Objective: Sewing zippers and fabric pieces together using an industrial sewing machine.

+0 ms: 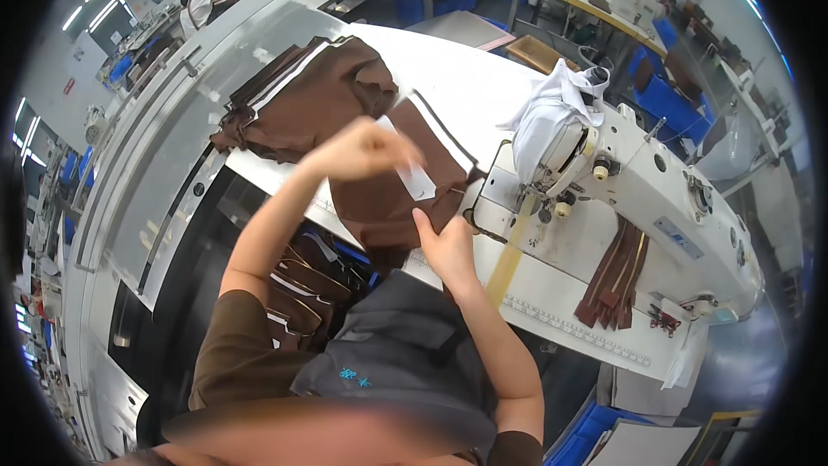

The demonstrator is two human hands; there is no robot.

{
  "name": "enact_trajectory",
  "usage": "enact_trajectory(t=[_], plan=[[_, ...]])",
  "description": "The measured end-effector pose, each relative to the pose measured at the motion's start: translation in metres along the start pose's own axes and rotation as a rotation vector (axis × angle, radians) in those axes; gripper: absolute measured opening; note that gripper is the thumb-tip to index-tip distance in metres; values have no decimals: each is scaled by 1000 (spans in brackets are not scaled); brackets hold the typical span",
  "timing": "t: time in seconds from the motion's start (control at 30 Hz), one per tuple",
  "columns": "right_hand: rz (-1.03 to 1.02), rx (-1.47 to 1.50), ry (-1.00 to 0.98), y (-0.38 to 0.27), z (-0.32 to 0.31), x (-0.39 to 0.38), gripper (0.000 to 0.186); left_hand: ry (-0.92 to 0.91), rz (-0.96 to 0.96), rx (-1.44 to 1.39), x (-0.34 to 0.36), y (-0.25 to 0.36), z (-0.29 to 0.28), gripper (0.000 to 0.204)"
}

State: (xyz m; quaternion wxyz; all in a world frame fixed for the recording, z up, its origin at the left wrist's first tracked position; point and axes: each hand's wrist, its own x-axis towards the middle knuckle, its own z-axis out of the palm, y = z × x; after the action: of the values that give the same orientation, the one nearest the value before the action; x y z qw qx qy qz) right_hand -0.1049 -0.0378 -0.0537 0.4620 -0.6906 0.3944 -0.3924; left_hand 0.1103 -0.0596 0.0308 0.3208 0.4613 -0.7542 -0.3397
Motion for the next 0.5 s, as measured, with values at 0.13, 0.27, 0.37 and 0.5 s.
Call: enact_trajectory(t=[0.13,0.27,0.37,0.5], plan=[[42,-49,-178,-8,-14,-12,23,534,-22,361,7,-47,-59,21],[71,72,-306,10,-25,-29,31,-10,249,408,40,-53,-13,38],[50,199,-330,3,-27,-45,29,-465,7,451,47,-33,30,74],[365,357,-213,6,-53,-52,25,-559,64,285,30,-34,62,24]])
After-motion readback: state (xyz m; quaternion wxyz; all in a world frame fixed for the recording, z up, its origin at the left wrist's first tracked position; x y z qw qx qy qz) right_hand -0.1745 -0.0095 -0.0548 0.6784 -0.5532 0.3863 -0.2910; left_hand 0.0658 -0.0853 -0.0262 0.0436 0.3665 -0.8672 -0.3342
